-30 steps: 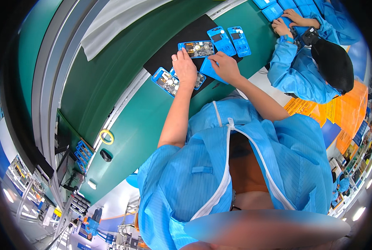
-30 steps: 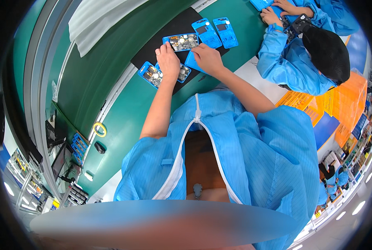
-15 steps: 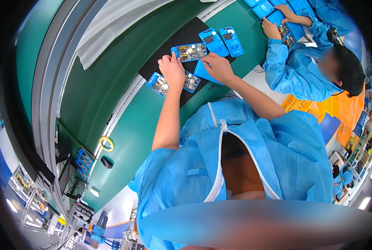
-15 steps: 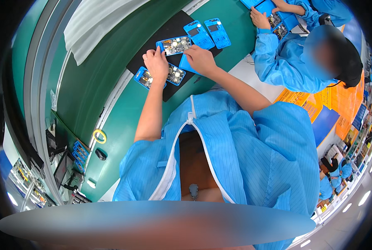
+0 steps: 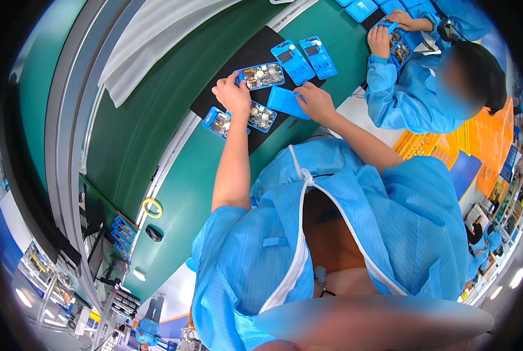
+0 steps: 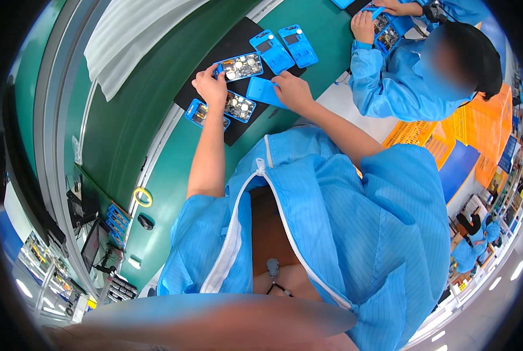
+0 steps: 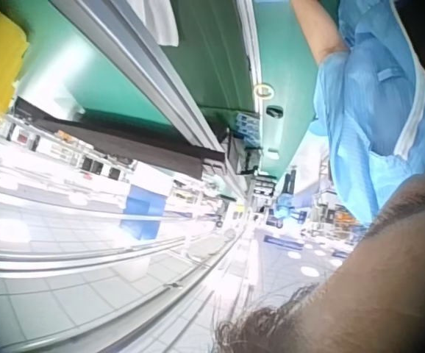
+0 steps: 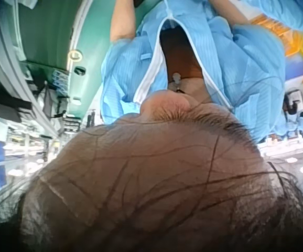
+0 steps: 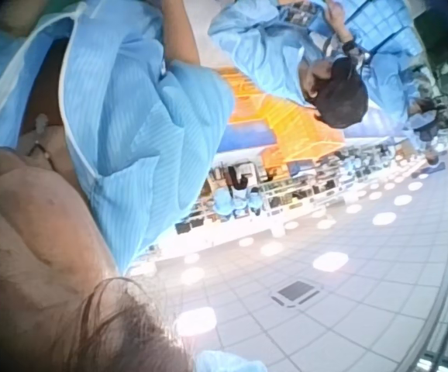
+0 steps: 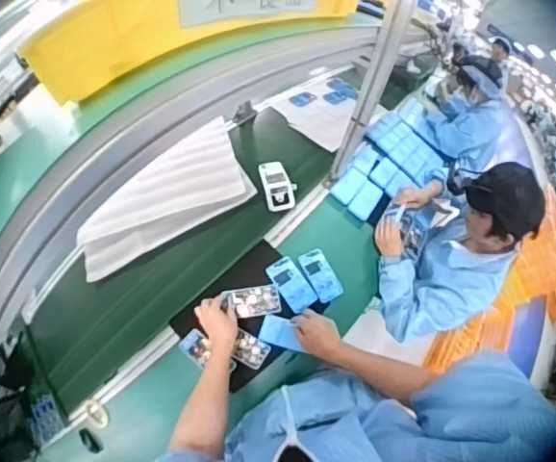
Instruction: The person moves blue phone cases and circuit boards onto a black mat, then presses the circuit boards into the cases by hand. They then fit blue plastic frames onto the units and press the components together.
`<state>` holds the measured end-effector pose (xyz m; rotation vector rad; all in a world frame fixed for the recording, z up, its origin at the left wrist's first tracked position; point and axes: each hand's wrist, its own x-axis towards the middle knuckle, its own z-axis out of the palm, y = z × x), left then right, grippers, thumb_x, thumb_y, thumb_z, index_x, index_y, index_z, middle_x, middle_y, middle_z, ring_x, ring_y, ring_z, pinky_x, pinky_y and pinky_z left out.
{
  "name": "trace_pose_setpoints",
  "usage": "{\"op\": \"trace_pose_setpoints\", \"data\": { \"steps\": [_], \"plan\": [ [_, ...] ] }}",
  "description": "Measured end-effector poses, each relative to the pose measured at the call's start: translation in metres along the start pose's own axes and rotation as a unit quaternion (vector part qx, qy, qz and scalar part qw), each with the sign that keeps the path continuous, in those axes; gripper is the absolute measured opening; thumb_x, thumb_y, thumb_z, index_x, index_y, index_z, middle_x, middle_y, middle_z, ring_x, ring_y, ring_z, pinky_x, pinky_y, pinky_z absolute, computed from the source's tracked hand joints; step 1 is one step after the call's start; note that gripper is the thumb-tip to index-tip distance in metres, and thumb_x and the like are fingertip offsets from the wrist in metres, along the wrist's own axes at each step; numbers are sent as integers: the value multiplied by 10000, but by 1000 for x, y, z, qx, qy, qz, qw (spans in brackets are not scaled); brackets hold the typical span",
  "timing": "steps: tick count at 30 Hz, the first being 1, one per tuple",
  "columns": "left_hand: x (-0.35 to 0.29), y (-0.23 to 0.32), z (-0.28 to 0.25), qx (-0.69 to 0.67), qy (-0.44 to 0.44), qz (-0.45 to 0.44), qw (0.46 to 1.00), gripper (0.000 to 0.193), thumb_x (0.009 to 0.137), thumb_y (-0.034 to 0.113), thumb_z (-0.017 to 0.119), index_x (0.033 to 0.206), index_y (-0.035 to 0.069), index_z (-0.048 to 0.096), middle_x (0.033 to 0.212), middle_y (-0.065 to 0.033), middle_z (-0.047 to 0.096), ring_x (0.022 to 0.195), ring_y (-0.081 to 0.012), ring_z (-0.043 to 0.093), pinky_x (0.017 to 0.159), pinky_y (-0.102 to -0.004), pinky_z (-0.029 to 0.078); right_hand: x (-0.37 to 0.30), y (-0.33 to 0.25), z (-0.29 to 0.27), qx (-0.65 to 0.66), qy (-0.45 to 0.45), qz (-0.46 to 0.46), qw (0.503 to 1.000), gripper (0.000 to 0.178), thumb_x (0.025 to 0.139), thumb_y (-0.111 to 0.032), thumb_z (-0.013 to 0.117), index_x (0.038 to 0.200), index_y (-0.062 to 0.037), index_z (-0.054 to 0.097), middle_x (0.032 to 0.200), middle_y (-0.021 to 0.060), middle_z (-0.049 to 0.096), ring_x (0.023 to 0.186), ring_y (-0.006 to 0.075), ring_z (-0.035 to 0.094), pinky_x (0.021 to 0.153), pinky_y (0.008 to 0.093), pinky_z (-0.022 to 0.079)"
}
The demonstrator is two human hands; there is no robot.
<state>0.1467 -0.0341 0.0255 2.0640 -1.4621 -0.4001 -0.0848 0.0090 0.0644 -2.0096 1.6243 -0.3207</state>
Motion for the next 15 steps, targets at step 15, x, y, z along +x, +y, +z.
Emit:
{"op": "trace_pose_setpoints", "data": {
  "steps": [15],
  "plan": [
    [4, -10, -10, 86, -53, 127, 987, 314, 778, 250, 771, 1090, 275, 743, 961, -34, 580, 959, -263, 505, 860, -419, 392, -13, 9, 4, 14, -19, -24, 999, 210, 851, -159, 628, 1046, -89, 659, 981, 76, 591, 885, 290, 637, 734, 434, 527]
  ]
}}
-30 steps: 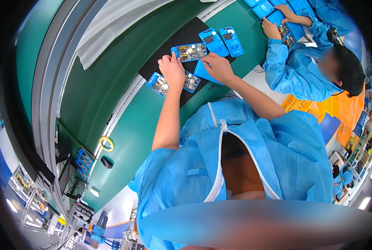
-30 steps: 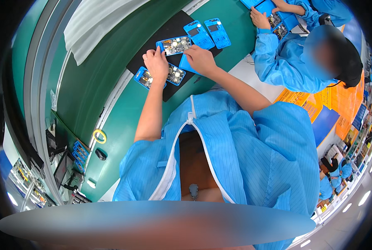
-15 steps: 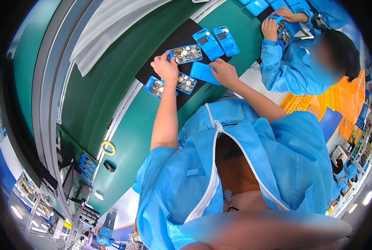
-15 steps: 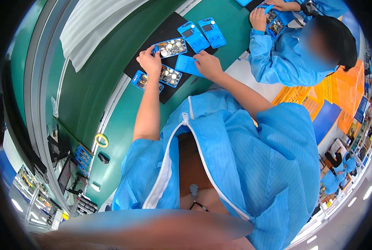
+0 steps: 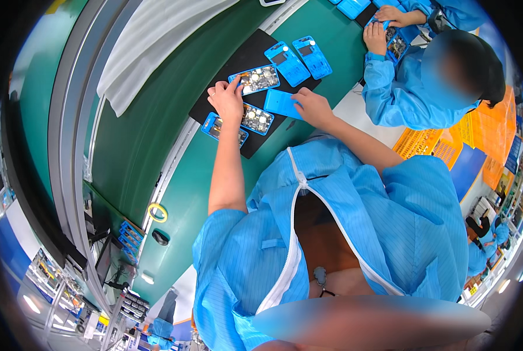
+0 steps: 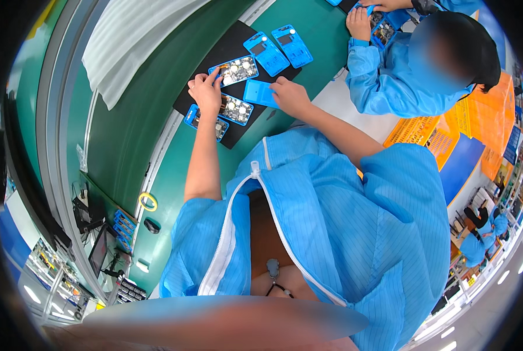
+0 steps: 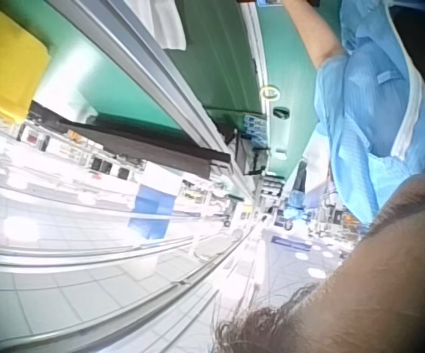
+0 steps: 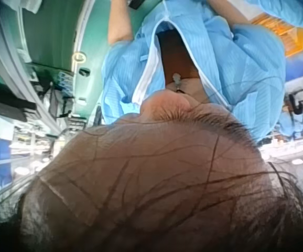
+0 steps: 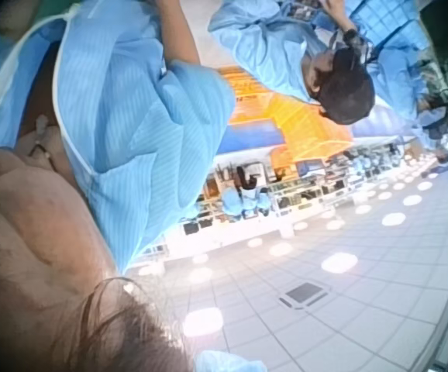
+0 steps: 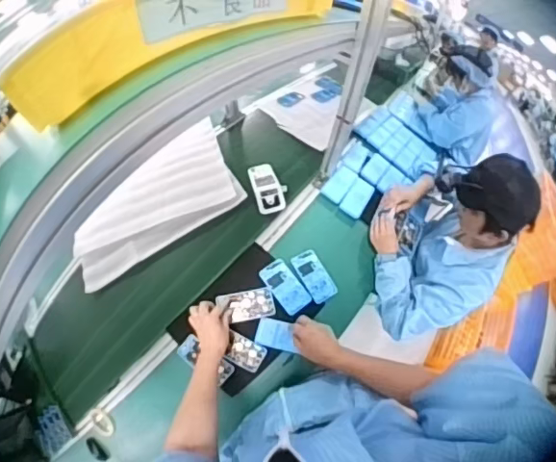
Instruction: The person moves blue phone cases and circuit boards onto a black mat, then presses the circuit boards into the cases by hand. They then fit blue plastic frames onto the units and press the components together.
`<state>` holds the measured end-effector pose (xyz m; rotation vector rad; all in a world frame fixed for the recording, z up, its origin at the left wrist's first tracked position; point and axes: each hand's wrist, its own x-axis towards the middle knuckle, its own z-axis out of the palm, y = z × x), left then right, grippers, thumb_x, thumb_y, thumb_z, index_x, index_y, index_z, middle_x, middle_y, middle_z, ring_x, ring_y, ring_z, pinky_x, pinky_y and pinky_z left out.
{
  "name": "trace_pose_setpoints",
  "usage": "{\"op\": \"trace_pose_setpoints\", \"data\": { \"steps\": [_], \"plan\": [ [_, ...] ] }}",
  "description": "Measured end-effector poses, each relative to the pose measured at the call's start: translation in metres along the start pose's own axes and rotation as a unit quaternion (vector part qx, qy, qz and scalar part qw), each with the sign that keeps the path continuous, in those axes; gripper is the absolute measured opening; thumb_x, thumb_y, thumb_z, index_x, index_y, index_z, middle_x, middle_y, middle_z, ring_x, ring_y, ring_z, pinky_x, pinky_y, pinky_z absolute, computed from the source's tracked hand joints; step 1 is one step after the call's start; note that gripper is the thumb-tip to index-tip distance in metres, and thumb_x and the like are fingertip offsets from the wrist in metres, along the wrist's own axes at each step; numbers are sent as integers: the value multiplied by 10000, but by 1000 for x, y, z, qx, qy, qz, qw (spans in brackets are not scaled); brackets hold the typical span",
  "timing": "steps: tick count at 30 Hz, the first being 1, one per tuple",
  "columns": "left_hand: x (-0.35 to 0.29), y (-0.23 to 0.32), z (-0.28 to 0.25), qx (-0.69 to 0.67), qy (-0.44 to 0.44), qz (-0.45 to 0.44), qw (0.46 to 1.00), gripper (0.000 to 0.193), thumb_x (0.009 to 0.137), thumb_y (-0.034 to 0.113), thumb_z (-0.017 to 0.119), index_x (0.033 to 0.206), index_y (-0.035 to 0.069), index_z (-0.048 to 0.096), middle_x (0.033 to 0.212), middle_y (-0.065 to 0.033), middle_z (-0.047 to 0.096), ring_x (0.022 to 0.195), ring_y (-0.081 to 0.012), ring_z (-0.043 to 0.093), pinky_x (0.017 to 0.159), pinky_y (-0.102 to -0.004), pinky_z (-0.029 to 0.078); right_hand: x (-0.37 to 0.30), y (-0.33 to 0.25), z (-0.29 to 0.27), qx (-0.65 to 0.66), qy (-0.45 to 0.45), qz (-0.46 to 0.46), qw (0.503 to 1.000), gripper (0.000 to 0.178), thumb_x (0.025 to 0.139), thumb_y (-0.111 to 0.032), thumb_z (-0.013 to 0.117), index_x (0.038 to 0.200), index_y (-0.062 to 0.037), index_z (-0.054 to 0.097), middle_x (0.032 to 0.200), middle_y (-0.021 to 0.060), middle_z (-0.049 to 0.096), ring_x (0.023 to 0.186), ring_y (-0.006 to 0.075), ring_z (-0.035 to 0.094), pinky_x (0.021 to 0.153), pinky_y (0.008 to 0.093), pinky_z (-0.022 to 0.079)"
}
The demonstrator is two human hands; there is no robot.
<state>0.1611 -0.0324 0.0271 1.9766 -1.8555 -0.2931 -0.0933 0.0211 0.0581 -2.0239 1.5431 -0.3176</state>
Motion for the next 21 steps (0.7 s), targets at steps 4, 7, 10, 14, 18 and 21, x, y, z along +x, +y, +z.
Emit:
{"op": "trace_pose_setpoints", "data": {
  "steps": [4, 7, 10, 14, 18, 21],
  "plan": [
    [-2, 6, -2, 43, 10, 33, 998, 334, 790, 258, 748, 1123, 251, 727, 993, -34, 569, 977, -254, 499, 839, -416, 386, 1, 0, 0, 8, 8, -6, 1000, 197, 849, -151, 626, 1034, -89, 658, 975, 74, 589, 880, 289, 638, 735, 431, 526],
    [-1, 4, -2, 44, 18, 33, 998, 343, 795, 273, 741, 1137, 249, 718, 993, -34, 570, 978, -260, 499, 830, -414, 386, 1, 0, 0, 10, 6, -5, 1000, 192, 851, -148, 619, 1029, -88, 661, 968, 74, 591, 878, 287, 638, 735, 428, 527],
    [-2, 7, -2, 59, 17, 46, 997, 357, 794, 267, 742, 1149, 240, 711, 1000, -44, 572, 983, -265, 499, 826, -417, 386, 0, 1, 0, 10, 6, -1, 1000, 189, 855, -148, 612, 1026, -88, 665, 961, 75, 592, 876, 286, 638, 734, 427, 527],
    [-3, 10, -5, 87, 4, 52, 995, 345, 805, 272, 731, 1144, 216, 709, 1015, -55, 577, 989, -269, 501, 832, -421, 389, 0, 3, 2, 7, 7, -2, 1000, 188, 859, -149, 605, 1024, -87, 670, 953, 76, 593, 871, 286, 638, 732, 427, 526],
    [-3, 11, -7, 130, 1, 67, 989, 335, 833, 290, 703, 1155, 198, 694, 1025, -55, 586, 1001, -271, 509, 825, -421, 396, 2, 1, 2, 6, -2, -1, 1000, 189, 859, -148, 605, 1027, -86, 667, 959, 76, 591, 865, 288, 637, 735, 422, 526],
    [2, 17, -10, 163, -23, 80, 983, 344, 850, 294, 682, 1178, 190, 675, 1041, -61, 583, 1013, -276, 505, 830, -423, 397, 1, 1, 3, 3, -7, -7, 1000, 198, 856, -139, 608, 1039, -85, 661, 963, 73, 591, 897, 277, 631, 738, 420, 528]
  ]
}}
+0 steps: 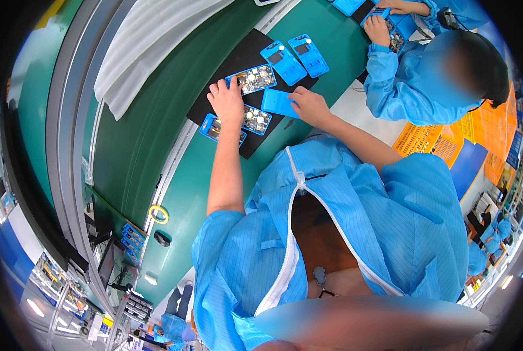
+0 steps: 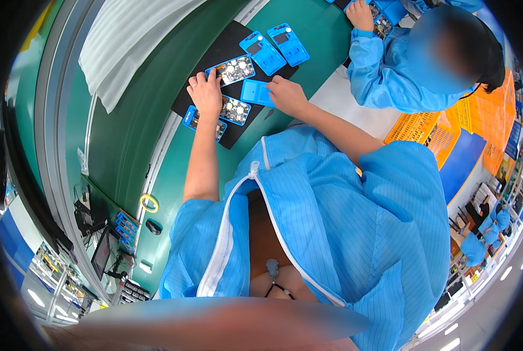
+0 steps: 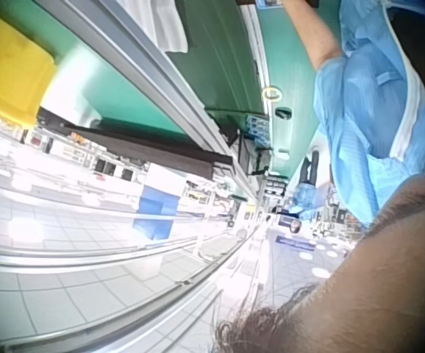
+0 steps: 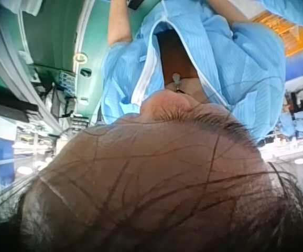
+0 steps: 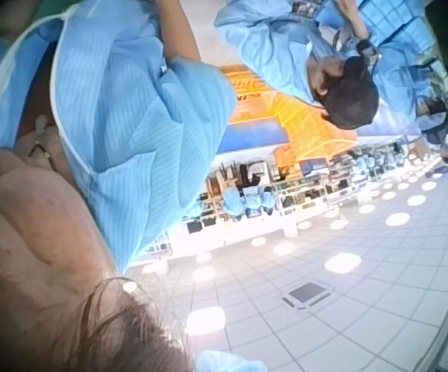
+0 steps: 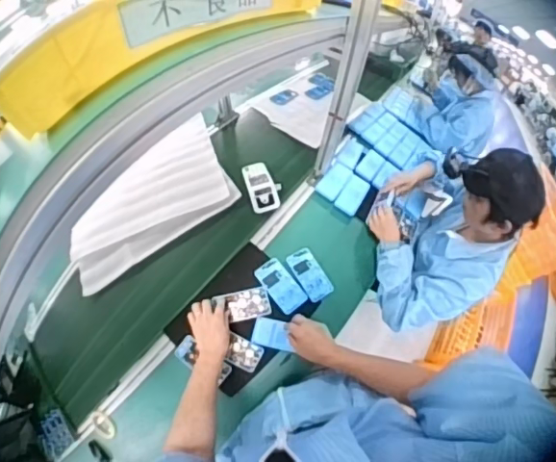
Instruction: The person moves blue phone cases and circuit boards onto a black mat, then presses the circuit boards into the cases by hand. They then fit blue plastic frames onto the units and press the components together.
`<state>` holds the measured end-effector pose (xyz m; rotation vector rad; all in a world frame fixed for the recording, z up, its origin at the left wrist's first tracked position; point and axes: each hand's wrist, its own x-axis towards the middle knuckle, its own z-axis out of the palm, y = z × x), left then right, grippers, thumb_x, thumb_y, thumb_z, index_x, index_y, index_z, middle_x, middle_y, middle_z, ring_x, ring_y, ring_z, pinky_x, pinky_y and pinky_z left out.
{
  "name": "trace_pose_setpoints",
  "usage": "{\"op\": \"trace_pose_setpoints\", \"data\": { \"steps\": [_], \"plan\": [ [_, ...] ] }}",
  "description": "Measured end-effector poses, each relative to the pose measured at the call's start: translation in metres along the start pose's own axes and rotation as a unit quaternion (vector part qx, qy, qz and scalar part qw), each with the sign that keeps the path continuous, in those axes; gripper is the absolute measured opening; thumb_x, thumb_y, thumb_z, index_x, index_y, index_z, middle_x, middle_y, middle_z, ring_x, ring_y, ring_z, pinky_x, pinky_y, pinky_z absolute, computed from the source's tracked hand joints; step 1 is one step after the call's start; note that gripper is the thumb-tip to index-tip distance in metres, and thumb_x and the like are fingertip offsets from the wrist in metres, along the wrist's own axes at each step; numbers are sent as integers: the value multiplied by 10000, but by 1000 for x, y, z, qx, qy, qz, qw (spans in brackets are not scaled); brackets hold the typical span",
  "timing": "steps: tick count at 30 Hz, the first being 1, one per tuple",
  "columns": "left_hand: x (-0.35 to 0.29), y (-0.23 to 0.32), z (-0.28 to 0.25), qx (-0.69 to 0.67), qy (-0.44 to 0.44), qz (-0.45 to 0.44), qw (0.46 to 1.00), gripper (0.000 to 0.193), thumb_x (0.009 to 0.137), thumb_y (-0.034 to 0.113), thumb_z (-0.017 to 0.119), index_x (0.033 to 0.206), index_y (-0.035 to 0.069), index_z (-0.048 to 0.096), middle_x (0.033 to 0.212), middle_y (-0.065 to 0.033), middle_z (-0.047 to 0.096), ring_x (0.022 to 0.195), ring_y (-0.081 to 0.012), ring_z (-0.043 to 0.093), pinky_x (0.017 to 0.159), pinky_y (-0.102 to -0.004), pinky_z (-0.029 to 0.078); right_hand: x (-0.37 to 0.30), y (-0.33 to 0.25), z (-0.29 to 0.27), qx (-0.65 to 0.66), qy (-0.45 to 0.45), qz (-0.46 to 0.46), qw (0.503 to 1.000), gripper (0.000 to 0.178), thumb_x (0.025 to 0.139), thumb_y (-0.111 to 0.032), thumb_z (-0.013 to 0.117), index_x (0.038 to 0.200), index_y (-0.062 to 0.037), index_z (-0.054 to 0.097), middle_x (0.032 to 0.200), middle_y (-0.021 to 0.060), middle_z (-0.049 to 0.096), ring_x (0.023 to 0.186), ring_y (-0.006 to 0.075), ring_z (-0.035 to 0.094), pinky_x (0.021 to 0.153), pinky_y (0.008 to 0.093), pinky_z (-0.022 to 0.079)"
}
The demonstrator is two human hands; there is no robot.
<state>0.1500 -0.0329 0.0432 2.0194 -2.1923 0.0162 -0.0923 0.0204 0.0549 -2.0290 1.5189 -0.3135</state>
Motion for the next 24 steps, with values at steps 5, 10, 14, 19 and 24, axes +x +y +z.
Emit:
{"op": "trace_pose_setpoints", "data": {
  "steps": [5, 10, 14, 19, 24],
  "plan": [
    [-4, -7, 2, -40, -16, 6, 999, 347, 875, 257, 645, 1212, 174, 650, 1087, -91, 565, 1024, -286, 494, 853, -430, 393, 2, -11, -2, -96, 19, -74, 993, 463, 740, -246, 772, 1128, -61, 600, 1035, 82, 556, 1016, 268, 540, 781, 391, 515],
    [-8, -12, 7, -71, -3, 11, 997, 391, 851, 155, 651, 1241, 178, 635, 1084, -117, 557, 1021, -298, 491, 875, -432, 396, -2, -13, 1, -175, -32, -63, 982, 673, 669, -278, 819, 1223, -31, 528, 1061, 99, 539, 1008, 269, 516, 820, 382, 469],
    [-6, -10, 12, -187, 81, -103, 974, 407, 792, 197, 728, 1192, 172, 656, 1028, -99, 580, 969, -301, 515, 855, -429, 418, -3, -11, 6, -159, -7, -75, 984, 738, 649, -222, 803, 1278, 8, 494, 1047, 116, 540, 1001, 272, 519, 820, 390, 443],
    [-3, -11, 25, -257, 14, -255, 932, 345, 718, 196, 742, 1056, 178, 682, 965, -75, 600, 999, -311, 501, 863, -456, 414, -3, -14, 6, -169, 7, -88, 982, 774, 621, -213, 779, 1292, 28, 477, 1024, 132, 548, 982, 283, 527, 816, 392, 452],
    [5, -19, 32, -273, -52, -287, 917, 187, 701, 241, 767, 872, 178, 727, 905, -35, 627, 987, -290, 514, 859, -445, 422, -6, -17, -10, -110, 8, -75, 991, 758, 621, -220, 774, 1273, 33, 479, 1023, 162, 566, 977, 309, 546, 827, 414, 464]
  ]
}}
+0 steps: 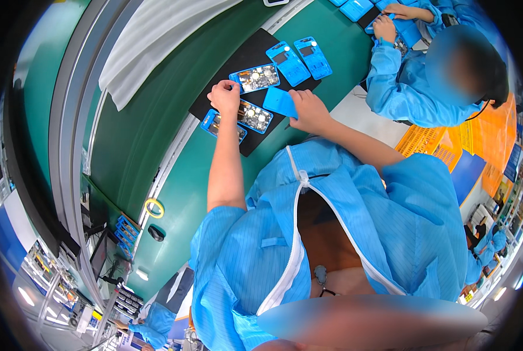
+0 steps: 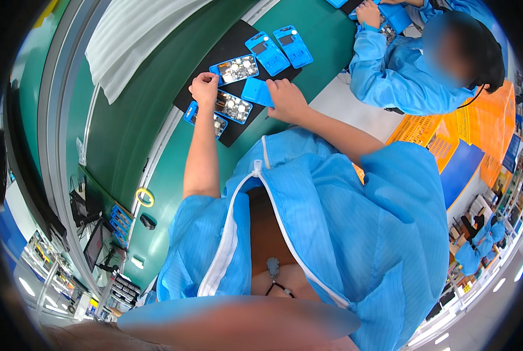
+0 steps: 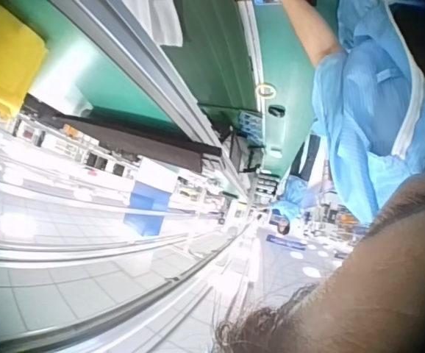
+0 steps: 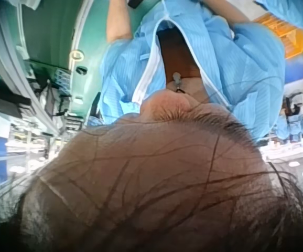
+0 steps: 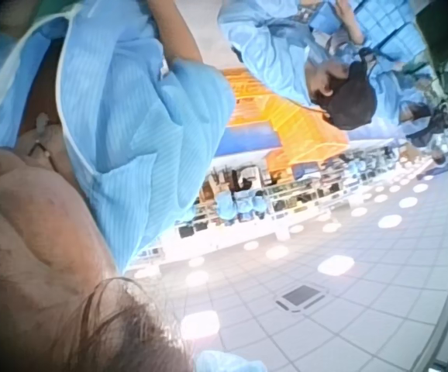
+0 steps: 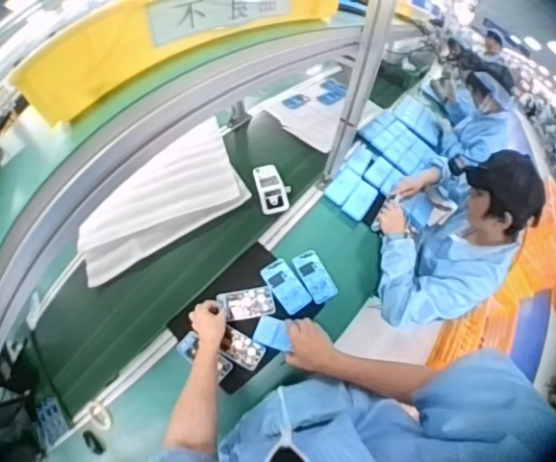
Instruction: The person moves blue phone cases and circuit boards onto a black mat, then presses the circuit boards into the cases by hand. They then fit blue plastic frames onto the units and press the components together.
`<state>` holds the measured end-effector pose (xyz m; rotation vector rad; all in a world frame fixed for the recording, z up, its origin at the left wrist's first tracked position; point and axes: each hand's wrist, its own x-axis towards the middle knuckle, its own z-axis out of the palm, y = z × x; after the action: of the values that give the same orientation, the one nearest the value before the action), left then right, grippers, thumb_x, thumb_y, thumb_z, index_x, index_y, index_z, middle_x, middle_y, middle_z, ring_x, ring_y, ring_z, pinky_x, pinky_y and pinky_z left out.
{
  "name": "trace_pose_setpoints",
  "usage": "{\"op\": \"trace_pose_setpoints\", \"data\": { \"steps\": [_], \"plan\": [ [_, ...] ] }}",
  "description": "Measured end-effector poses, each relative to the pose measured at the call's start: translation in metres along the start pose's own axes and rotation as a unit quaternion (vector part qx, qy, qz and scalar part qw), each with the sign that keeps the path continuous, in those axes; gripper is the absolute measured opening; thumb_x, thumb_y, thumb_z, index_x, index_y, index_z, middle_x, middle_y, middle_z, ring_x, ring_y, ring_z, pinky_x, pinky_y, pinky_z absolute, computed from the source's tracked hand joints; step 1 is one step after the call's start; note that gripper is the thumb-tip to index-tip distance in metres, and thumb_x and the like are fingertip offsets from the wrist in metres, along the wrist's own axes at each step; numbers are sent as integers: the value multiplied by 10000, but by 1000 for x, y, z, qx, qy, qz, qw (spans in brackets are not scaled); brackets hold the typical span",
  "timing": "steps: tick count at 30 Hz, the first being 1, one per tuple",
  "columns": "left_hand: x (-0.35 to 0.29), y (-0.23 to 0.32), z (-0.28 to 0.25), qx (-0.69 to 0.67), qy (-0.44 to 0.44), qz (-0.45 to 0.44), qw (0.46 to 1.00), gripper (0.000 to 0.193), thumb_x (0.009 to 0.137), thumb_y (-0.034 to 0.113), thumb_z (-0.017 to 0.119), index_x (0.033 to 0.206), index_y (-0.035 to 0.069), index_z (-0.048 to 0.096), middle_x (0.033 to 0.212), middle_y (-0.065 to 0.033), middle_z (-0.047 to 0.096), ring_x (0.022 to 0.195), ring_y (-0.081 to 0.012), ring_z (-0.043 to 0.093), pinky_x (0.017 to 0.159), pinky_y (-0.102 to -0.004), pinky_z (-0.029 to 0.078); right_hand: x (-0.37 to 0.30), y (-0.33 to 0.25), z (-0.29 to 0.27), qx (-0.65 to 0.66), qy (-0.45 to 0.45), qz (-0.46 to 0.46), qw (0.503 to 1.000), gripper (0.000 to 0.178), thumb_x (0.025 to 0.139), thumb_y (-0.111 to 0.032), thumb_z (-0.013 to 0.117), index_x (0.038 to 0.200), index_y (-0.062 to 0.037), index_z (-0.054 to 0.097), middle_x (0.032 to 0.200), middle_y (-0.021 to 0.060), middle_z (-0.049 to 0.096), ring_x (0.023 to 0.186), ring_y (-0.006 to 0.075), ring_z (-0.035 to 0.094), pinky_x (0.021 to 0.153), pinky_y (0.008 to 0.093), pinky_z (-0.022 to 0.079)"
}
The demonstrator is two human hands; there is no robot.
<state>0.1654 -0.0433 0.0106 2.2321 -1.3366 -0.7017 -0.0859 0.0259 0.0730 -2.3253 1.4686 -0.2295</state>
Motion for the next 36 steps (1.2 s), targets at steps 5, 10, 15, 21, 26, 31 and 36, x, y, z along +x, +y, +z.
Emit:
{"op": "trace_pose_setpoints", "data": {
  "steps": [5, 10, 15, 21, 26, 31, 36],
  "plan": [
    [7, -19, -1, -62, -36, -42, 997, 173, 691, 270, 796, 827, 179, 737, 874, -16, 645, 980, -275, 523, 861, -440, 423, 24, 3, -26, 62, 7, -16, 998, 712, 654, -215, 758, 1269, 14, 482, 1109, 198, 580, 1053, 337, 547, 871, 437, 459],
    [-2, -14, -1, -128, -2, -2, 992, 123, 696, 221, 800, 756, 133, 739, 736, -11, 639, 792, -217, 566, 807, -382, 409, 75, 4, -23, 33, 30, -119, 992, 720, 664, -199, 754, 1324, -73, 496, 1141, 185, 579, 1059, 339, 545, 883, 455, 440],
    [-15, -17, -10, -185, 72, 10, 980, 82, 760, 146, 756, 799, 74, 746, 715, -52, 665, 661, -164, 611, 674, -326, 483, 113, -1, -6, -9, 31, -189, 982, 708, 671, -190, 750, 1344, -210, 532, 1160, 169, 565, 1063, 339, 535, 869, 458, 426],
    [-20, -23, -21, -263, 118, -60, 956, 137, 836, 129, 704, 921, 27, 737, 770, -38, 696, 667, -90, 614, 635, -255, 500, 123, 3, 7, -59, 3, -249, 967, 666, 665, -194, 755, 1300, -299, 585, 1130, 139, 547, 1053, 300, 514, 850, 427, 416],
    [-13, -14, -17, -249, 69, -35, 965, 190, 799, 130, 736, 960, 29, 744, 817, -74, 706, 698, -120, 650, 680, -273, 529, 125, 1, 11, -94, -14, -250, 964, 643, 667, -207, 764, 1282, -307, 605, 1108, 118, 537, 1035, 273, 512, 849, 425, 417],
    [6, -7, -16, -104, -19, 5, 994, 354, 738, 189, 808, 1043, 25, 734, 819, -79, 728, 744, -146, 679, 738, -297, 533, 124, 4, 13, -115, -20, -256, 960, 628, 714, -219, 753, 1311, -312, 579, 1148, 122, 538, 1063, 274, 505, 873, 434, 414],
    [17, 1, -20, -118, -75, -37, 989, 381, 709, 171, 833, 1029, -4, 722, 837, -85, 733, 762, -155, 690, 749, -304, 540, 114, 9, 24, -114, 7, -251, 961, 585, 792, -218, 712, 1344, -315, 546, 1268, 149, 524, 1146, 288, 493, 921, 456, 402]
  ]
}}
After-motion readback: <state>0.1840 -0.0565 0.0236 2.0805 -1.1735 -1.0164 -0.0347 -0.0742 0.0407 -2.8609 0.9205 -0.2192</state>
